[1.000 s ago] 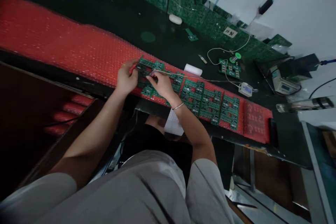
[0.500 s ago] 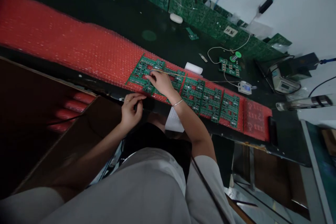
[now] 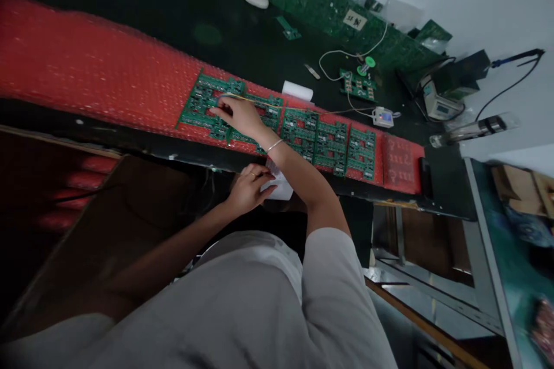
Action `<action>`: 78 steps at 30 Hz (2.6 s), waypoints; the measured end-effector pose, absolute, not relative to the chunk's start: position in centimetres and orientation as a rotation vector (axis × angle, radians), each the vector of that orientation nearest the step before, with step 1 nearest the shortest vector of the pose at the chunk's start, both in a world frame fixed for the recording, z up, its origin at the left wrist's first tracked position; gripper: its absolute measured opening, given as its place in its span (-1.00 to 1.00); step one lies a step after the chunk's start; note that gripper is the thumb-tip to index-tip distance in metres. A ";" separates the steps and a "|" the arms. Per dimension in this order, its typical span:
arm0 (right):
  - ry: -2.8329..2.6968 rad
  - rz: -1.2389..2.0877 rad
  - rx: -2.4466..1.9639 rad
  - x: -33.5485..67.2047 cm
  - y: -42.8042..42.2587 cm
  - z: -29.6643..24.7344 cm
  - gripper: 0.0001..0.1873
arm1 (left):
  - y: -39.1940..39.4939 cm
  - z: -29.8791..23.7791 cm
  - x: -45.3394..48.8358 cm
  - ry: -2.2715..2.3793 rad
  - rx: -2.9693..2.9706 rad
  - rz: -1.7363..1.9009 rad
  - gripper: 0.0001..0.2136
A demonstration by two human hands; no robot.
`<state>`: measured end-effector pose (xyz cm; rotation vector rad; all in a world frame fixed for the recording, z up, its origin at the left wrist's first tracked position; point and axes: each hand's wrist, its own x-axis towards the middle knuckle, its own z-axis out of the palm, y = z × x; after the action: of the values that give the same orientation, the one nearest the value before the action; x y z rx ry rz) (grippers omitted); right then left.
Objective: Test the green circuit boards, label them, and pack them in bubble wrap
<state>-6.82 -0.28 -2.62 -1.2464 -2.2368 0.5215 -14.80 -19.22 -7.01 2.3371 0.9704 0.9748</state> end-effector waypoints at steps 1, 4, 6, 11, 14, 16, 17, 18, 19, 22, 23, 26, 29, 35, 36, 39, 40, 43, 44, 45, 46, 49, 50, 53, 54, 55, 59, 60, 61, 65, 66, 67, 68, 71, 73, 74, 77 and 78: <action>-2.245 0.517 -1.262 -6.8 -0.3 -2.6 -0.63 | -19.2 -7.2 -14.0 0.940 2.349 0.940 -0.84; -2.259 0.502 -1.277 -6.8 -0.4 -2.5 -0.65 | -19.3 -7.8 -11.9 0.882 2.381 0.890 -0.84; -2.262 0.499 -1.272 -6.8 -0.4 -2.4 -0.66 | -19.4 -8.0 -10.9 0.898 2.398 0.884 -0.83; -2.260 0.491 -1.278 -6.9 -0.5 -2.4 -0.66 | -19.5 -8.5 -10.2 0.954 2.413 0.965 -0.78; -2.253 0.485 -1.277 -7.0 -0.5 -2.3 -0.66 | -19.4 -8.7 -10.2 0.940 2.402 1.027 -0.75; -2.245 0.481 -1.263 -7.0 -0.5 -2.3 -0.66 | -19.6 -8.8 -10.0 0.936 2.395 1.039 -0.76; -2.241 0.482 -1.257 -7.0 -0.5 -2.3 -0.65 | -19.8 -8.7 -9.9 0.938 2.394 1.030 -0.76; -2.238 0.487 -1.251 -7.0 -0.5 -2.3 -0.65 | -20.0 -8.6 -9.9 0.937 2.392 1.018 -0.77; -2.235 0.496 -1.249 -7.0 -0.5 -2.4 -0.65 | -20.2 -8.3 -10.0 0.933 2.387 1.004 -0.78; -2.212 0.521 -1.244 -6.9 -0.5 -2.7 -0.66 | -20.3 -6.7 -11.6 0.936 2.333 0.986 -0.81; -2.199 0.527 -1.235 -6.9 -0.4 -2.9 -0.66 | -19.9 -6.0 -12.7 0.971 2.294 1.001 -0.82; -2.159 0.548 -1.207 -7.0 -0.4 -3.2 -0.68 | -17.1 -3.7 -17.4 1.215 2.146 1.081 -0.83; -2.140 0.563 -1.193 -7.1 -0.5 -3.3 -0.71 | -12.6 -2.4 -22.5 1.468 2.044 1.081 -0.84; -2.137 0.525 -1.172 -7.1 -0.6 -3.4 -0.66 | -7.0 -2.8 -26.4 1.559 2.060 0.883 -0.84; -2.135 0.518 -1.165 -7.1 -0.6 -3.4 -0.66 | -6.8 -2.9 -26.3 1.566 2.064 0.864 -0.84; -2.137 0.509 -1.160 -7.0 -0.6 -3.4 -0.65 | -6.5 -3.0 -25.9 1.594 2.068 0.833 -0.84; -2.138 0.510 -1.162 -7.0 -0.6 -3.4 -0.65 | -6.5 -2.9 -25.8 1.603 2.070 0.824 -0.84; -2.132 0.506 -1.154 -7.0 -0.6 -3.5 -0.67 | -6.4 -2.8 -25.6 1.636 2.080 0.801 -0.87; -2.131 0.503 -1.147 -7.0 -0.6 -3.5 -0.68 | -6.3 -2.7 -25.5 1.650 2.085 0.794 -0.88; -2.132 0.501 -1.141 -7.0 -0.6 -3.5 -0.69 | -6.3 -2.6 -25.3 1.666 2.092 0.785 -0.90; -2.134 0.499 -1.138 -7.0 -0.6 -3.6 -0.70 | -6.4 -2.5 -25.2 1.684 2.100 0.777 -0.91; -2.136 0.499 -1.138 -7.0 -0.6 -3.7 -0.73 | -7.0 -2.3 -24.9 1.760 2.128 0.803 -0.90; -2.132 0.501 -1.141 -7.0 -0.6 -3.7 -0.73 | -7.4 -2.3 -24.9 1.771 2.144 0.834 -0.86; -2.115 0.516 -1.149 -7.1 -0.7 -3.6 -0.73 | -8.9 -2.9 -25.2 1.685 2.236 0.930 -0.82; -2.110 0.522 -1.151 -7.1 -0.8 -3.4 -0.72 | -9.5 -3.3 -25.3 1.636 2.276 0.946 -0.80; -2.109 0.530 -1.152 -7.1 -0.9 -3.3 -0.71 | -9.9 -3.8 -25.5 1.597 2.314 0.958 -0.78; -2.130 0.554 -1.134 -7.2 -0.9 -2.2 -0.72 | -10.8 -5.4 -25.7 1.604 2.396 1.000 -0.76; -2.124 0.565 -1.116 -7.3 -0.7 -1.9 -0.74 | -10.8 -5.7 -25.7 1.612 2.411 1.005 -0.76; -2.111 0.584 -1.091 -7.4 -0.5 -1.7 -0.78 | -10.8 -5.8 -25.7 1.617 2.429 1.008 -0.77; -2.070 0.700 -1.010 -8.4 0.7 -1.3 -0.86 | -10.5 -6.1 -25.7 1.584 2.488 1.014 -0.76; -2.077 0.716 -1.004 -8.7 1.1 -1.4 -0.86 | -10.5 -6.1 -25.7 1.572 2.483 1.018 -0.76; -2.090 0.723 -1.002 -9.1 1.3 -1.4 -0.86 | -10.5 -6.2 -25.7 1.560 2.473 1.024 -0.76; -2.107 0.722 -1.001 -9.3 1.5 -1.5 -0.86 | -10.5 -6.4 -25.8 1.551 2.460 1.033 -0.75; -2.166 0.699 -0.999 -9.9 1.9 -1.6 -0.84 | -10.5 -6.7 -25.8 1.538 2.428 1.059 -0.75; -2.205 0.687 -1.000 -10.1 1.9 -1.5 -0.82 | -10.5 -6.9 -25.8 1.538 2.408 1.066 -0.75; -2.222 0.682 -1.000 -10.1 1.9 -1.4 -0.81 | -10.5 -7.0 -25.8 1.541 2.397 1.064 -0.75; -2.260 0.671 -0.994 -10.1 1.8 -1.1 -0.80 | -10.6 -7.0 -25.7 1.548 2.364 1.047 -0.75; -2.278 0.667 -0.985 -10.1 1.7 -1.0 -0.81 | -10.7 -6.9 -25.6 1.551 2.355 1.042 -0.75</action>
<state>-10.13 1.74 -0.96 -0.9848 -2.2776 0.6670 -25.64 -10.66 -6.94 2.3554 1.5507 1.0421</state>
